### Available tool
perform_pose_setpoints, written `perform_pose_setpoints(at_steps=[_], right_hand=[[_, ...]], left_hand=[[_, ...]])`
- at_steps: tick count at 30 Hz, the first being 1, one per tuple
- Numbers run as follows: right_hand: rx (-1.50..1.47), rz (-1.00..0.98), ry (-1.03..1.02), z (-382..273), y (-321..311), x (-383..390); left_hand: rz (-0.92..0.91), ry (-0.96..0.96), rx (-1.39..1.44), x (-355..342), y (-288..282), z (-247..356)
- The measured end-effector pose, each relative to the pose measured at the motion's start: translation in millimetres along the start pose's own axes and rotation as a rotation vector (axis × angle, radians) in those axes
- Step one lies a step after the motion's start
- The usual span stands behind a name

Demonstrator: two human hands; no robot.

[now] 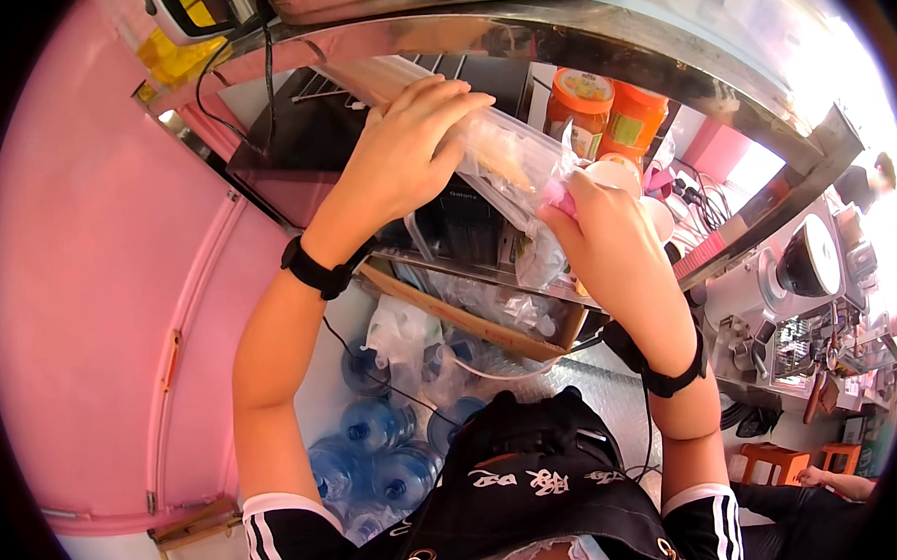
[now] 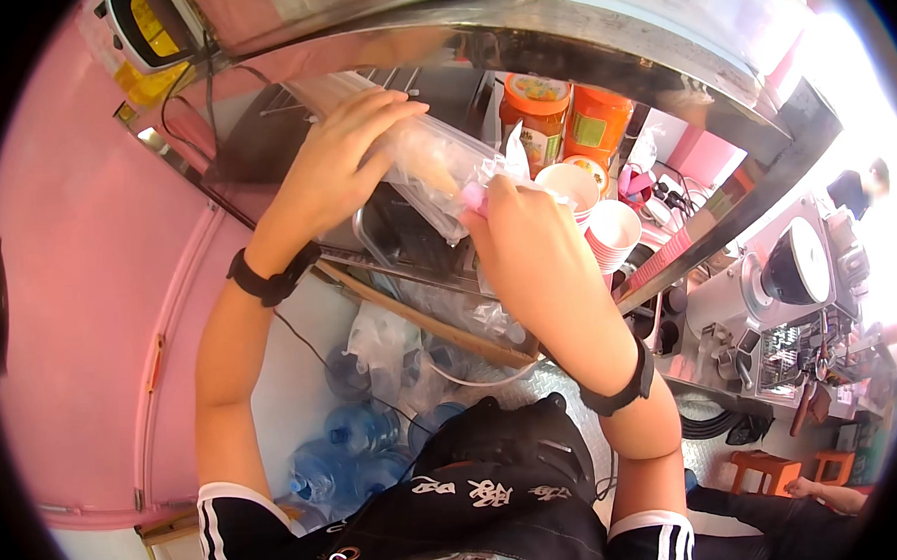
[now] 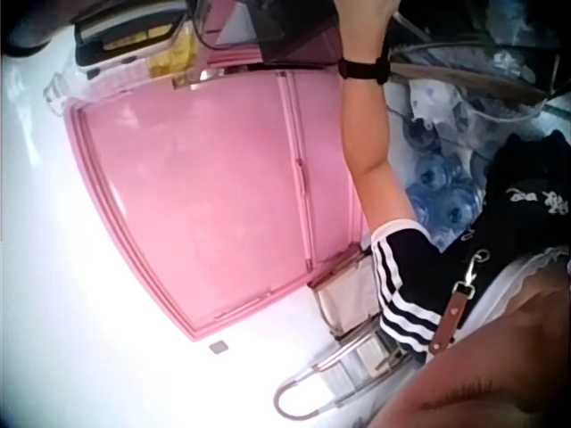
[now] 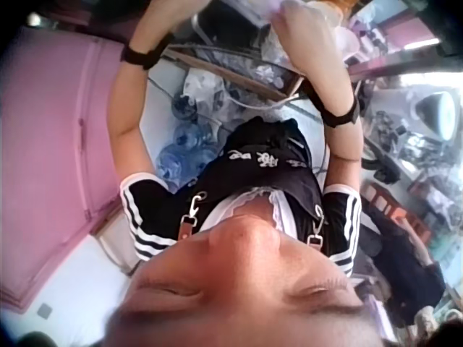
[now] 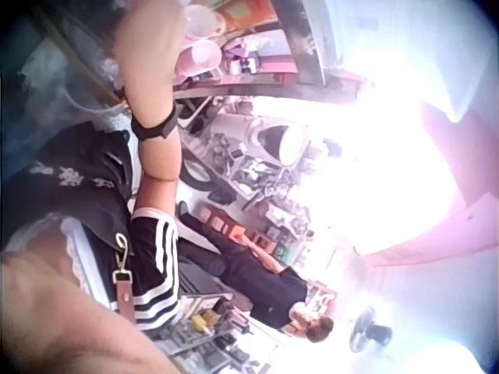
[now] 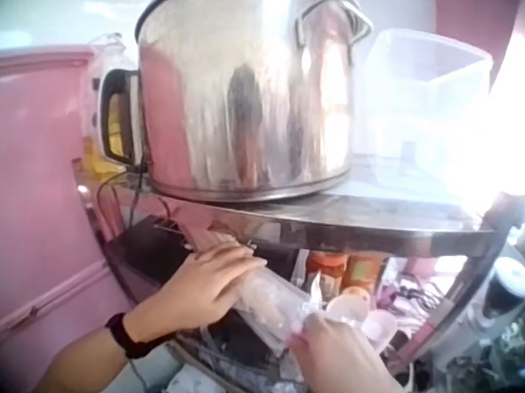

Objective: The person removes a cone from a bag, scoops chocolate ice cream into it using a scoop, and hands it over; they then sit down and use a remote control to adjust the temperature on a wall-mounted air conditioner.

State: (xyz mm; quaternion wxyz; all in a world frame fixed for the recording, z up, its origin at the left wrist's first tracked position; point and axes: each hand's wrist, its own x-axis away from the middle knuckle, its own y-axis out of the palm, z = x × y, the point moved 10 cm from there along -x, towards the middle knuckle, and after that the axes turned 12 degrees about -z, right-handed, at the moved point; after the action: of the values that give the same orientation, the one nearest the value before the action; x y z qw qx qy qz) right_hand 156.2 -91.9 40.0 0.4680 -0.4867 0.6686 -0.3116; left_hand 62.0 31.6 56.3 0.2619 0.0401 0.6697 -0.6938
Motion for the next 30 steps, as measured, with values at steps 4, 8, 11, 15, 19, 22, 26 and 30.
perform_pose_setpoints(at_steps=[4,8,11,15,19,22,26,30], right_hand=[[-0.108,0.006,-0.037,0.0,4.4,-7.7],[-0.085,0.043,-0.051,-6.5,8.3,-17.2],[0.063,0.041,-0.106,-15.8,22.0,-35.2],[0.212,0.067,-0.114,-21.6,29.3,-41.7],[0.286,0.06,-0.135,-22.1,22.7,-27.5],[0.266,0.012,-0.087,-17.8,14.6,-20.3],[0.1,0.036,-0.098,-15.0,6.6,-9.9],[-0.082,0.077,-0.038,7.1,-2.2,-8.1]], left_hand=[[0.013,-0.009,0.019,-1.6,-0.6,-0.7],[-0.003,0.029,0.043,-3.4,-1.3,0.7],[-0.01,0.013,0.037,-10.6,1.1,6.1],[-0.006,-0.013,-0.007,-9.9,5.3,4.4],[-0.023,-0.016,-0.037,-10.9,4.5,1.1],[-0.035,-0.009,-0.05,-13.1,5.6,0.3],[0.027,0.021,0.067,-4.0,-7.8,-3.2],[0.206,-0.051,0.025,15.9,-35.2,12.9]])
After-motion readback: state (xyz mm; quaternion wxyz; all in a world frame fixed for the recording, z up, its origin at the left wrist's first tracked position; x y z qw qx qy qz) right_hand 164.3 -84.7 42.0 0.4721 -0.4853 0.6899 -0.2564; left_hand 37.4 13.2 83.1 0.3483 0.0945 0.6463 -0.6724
